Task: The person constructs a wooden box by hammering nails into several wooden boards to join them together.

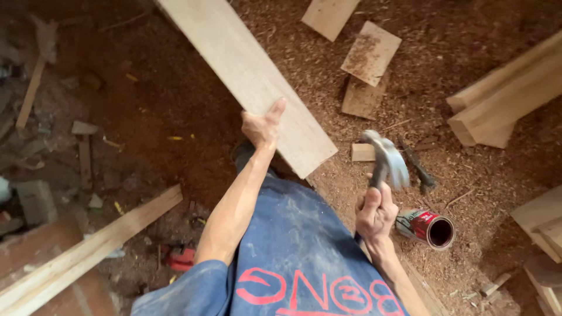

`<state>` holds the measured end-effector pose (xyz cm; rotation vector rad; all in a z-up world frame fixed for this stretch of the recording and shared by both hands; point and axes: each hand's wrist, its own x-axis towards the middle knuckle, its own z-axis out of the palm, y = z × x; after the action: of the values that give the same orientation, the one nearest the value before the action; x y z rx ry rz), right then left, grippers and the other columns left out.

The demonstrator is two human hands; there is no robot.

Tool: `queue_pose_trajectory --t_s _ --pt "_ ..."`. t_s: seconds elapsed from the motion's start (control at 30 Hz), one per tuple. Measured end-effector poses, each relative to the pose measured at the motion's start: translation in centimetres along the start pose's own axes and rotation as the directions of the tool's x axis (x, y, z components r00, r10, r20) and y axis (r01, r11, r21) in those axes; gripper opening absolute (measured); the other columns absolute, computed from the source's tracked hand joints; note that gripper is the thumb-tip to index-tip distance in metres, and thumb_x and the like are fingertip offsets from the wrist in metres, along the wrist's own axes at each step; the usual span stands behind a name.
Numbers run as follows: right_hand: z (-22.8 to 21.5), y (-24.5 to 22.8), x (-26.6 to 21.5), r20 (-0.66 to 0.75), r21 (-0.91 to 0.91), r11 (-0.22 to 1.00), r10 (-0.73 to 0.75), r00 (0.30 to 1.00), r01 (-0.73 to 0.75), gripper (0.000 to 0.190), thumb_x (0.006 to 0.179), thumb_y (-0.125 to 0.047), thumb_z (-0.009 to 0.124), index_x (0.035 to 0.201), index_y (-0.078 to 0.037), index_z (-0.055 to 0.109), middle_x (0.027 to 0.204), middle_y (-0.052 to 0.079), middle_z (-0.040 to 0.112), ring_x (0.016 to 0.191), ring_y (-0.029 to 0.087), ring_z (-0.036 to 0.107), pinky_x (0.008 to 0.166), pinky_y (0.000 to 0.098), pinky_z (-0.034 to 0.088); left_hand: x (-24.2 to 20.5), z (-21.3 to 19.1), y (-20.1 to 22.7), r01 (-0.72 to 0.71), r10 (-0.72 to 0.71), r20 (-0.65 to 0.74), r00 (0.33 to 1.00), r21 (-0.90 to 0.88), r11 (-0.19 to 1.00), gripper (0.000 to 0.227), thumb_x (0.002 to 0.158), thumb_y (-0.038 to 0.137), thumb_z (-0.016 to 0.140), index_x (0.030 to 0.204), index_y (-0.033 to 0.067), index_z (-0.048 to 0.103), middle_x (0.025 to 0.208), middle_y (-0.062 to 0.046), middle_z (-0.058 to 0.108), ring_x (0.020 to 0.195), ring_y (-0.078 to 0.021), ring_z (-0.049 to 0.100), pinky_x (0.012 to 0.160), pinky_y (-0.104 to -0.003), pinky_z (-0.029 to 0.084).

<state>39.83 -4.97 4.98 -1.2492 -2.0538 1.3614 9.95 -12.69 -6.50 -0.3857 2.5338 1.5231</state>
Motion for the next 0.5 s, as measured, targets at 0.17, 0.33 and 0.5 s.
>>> queue_pose_trajectory --t_s 0.17,0.33,0.5 --pt "2.2 2.9 2.1 0.105 -0.237 0.966 0.13 0.986 -0.102 0.031 0.101 -0.032 0.058 0.118 -0.009 0.069 0.064 0.005 0.056 0.058 0.013 0.054 0.055 0.0316 0.049 0.3 1.3 -0.9 -0.061 0.061 -0.008 0.998 -0.112 0.992 0.09 0.057 0.066 0.089 0.104 -0.0073 0.063 0.097 -0.025 0.075 0.088 -0.039 0.074 0.08 -0.045 0.059" --pt "-0.4 0.7 6.7 -0.161 -0.617 0.764 0.112 0.981 -0.189 0.038 0.105 -0.038 0.057 0.129 -0.012 0.071 0.092 0.022 0.068 0.085 0.037 0.066 0.079 0.047 0.053 0.8 1.1 -2.8 0.04 -0.044 0.165 0.985 0.03 0.999 0.096 0.06 0.075 0.08 0.112 -0.0039 0.064 0.102 -0.025 0.074 0.092 -0.0405 0.073 0.081 -0.047 0.059" --pt "4.0 -4.0 12.3 -0.106 -0.837 0.522 -0.449 0.887 0.165 0.051 0.095 -0.04 0.065 0.127 0.0 0.068 0.119 0.027 0.067 0.114 0.042 0.063 0.097 0.0487 0.05 3.9 0.7 -6.1 0.176 -0.122 0.274 0.954 -0.18 0.968 0.088 0.084 0.081 0.053 0.112 -0.0003 0.071 0.112 -0.021 0.075 0.109 -0.0357 0.069 0.098 -0.043 0.051"
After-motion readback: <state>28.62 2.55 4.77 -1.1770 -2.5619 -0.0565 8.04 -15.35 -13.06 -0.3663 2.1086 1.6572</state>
